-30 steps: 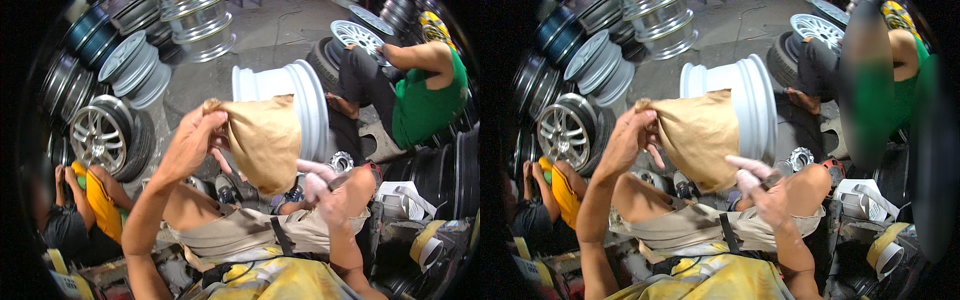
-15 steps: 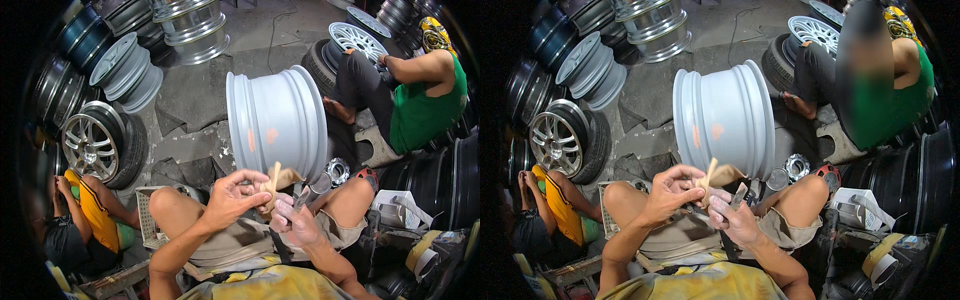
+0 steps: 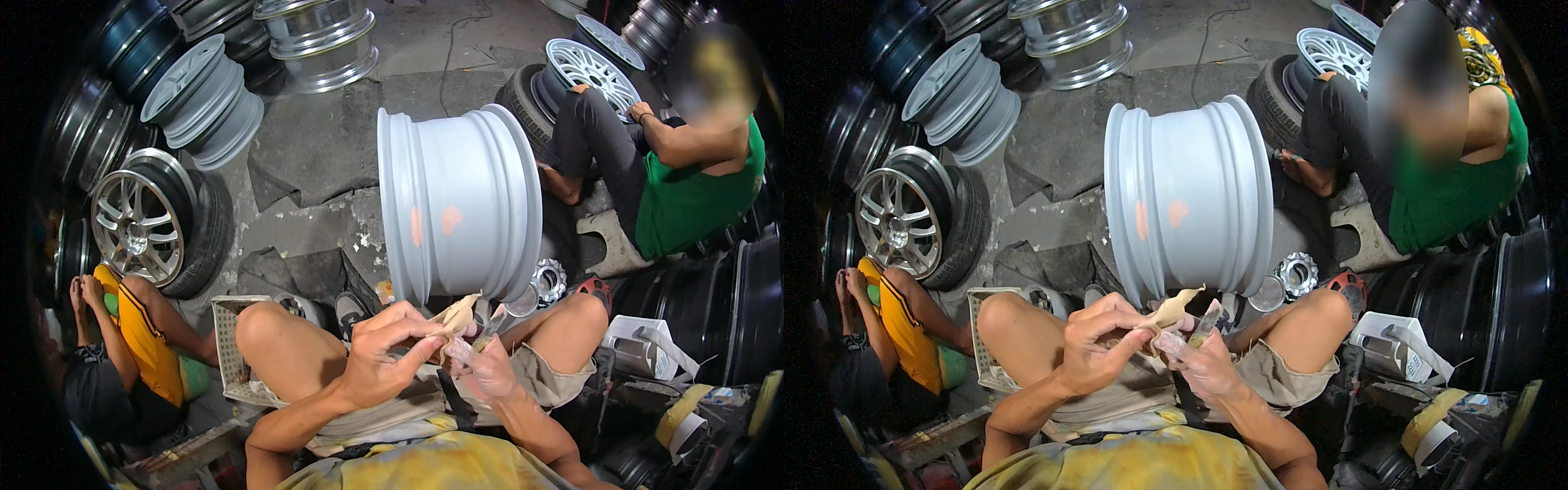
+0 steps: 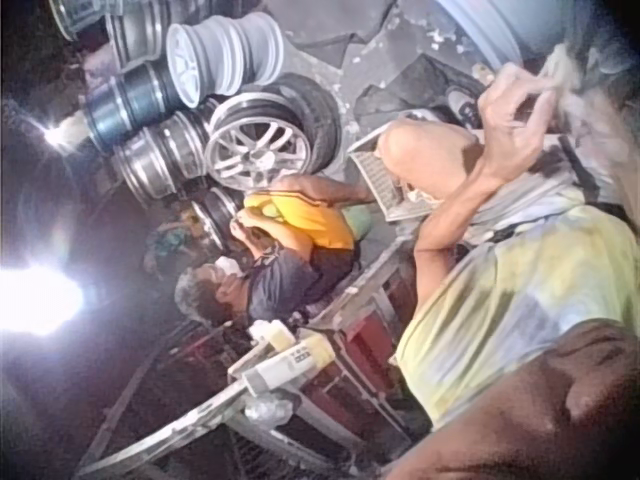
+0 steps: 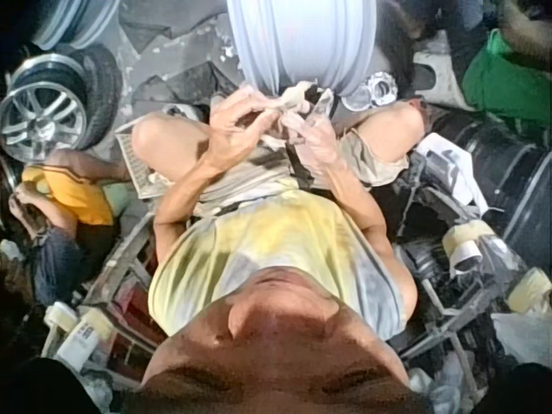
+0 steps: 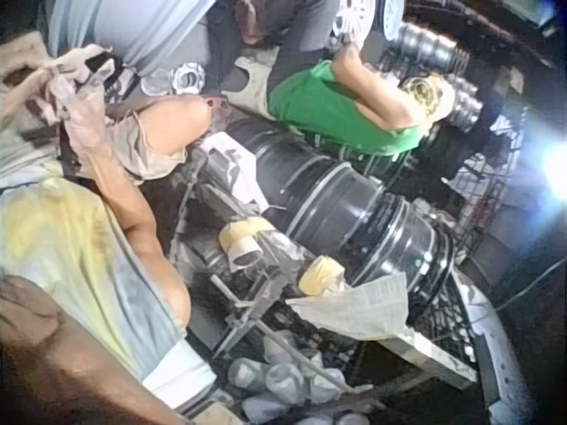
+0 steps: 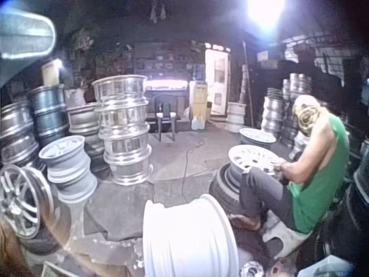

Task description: The person sits on the floor in a workshop and uses a small metal spatula to apply a white filler compound to the surface of a white car wheel rim. They repeatedly scoop the compound from a small card and smooth it onto the rim's surface, occasionally wiping the tool with a cloth.

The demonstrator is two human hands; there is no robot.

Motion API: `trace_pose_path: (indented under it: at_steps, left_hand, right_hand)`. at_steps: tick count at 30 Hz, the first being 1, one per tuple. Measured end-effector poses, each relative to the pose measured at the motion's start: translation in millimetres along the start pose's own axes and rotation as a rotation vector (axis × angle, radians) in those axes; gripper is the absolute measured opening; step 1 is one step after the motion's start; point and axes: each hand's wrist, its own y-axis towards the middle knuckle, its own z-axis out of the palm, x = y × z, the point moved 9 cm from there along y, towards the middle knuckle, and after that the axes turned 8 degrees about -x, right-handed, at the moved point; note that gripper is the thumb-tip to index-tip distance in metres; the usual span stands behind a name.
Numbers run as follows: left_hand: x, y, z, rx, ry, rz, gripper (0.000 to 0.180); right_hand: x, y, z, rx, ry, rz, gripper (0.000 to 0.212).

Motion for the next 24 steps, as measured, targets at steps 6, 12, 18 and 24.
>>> trace_pose_path:
  at_steps: [6, 12, 18, 24]
  left_hand:
    - [25.7, -6.7, 0.5, 0.022, -0.194, -0.110, 0.022]
    - [12.8, -24.0, 6.3, 0.081, 0.006, 0.128, 0.029]
    - [27.6, -30.6, 14.1, 0.180, -0.163, -0.068, 0.008]
    - [53.1, -17.4, -13.2, -0.114, -0.326, -0.230, 0.011]
  right_hand:
    - [-5.4, 0.8, 10.7, -0.026, 0.086, 0.033, 0.024]
    - [-36.3, -19.1, -35.3, 0.016, 0.110, 0.179, 0.045]
    - [-28.5, -22.1, -31.9, -0.022, -0.050, 0.082, 0.045]
    - [-1.4, -2.3, -14.7, -0.099, -0.517, -0.079, 0.044]
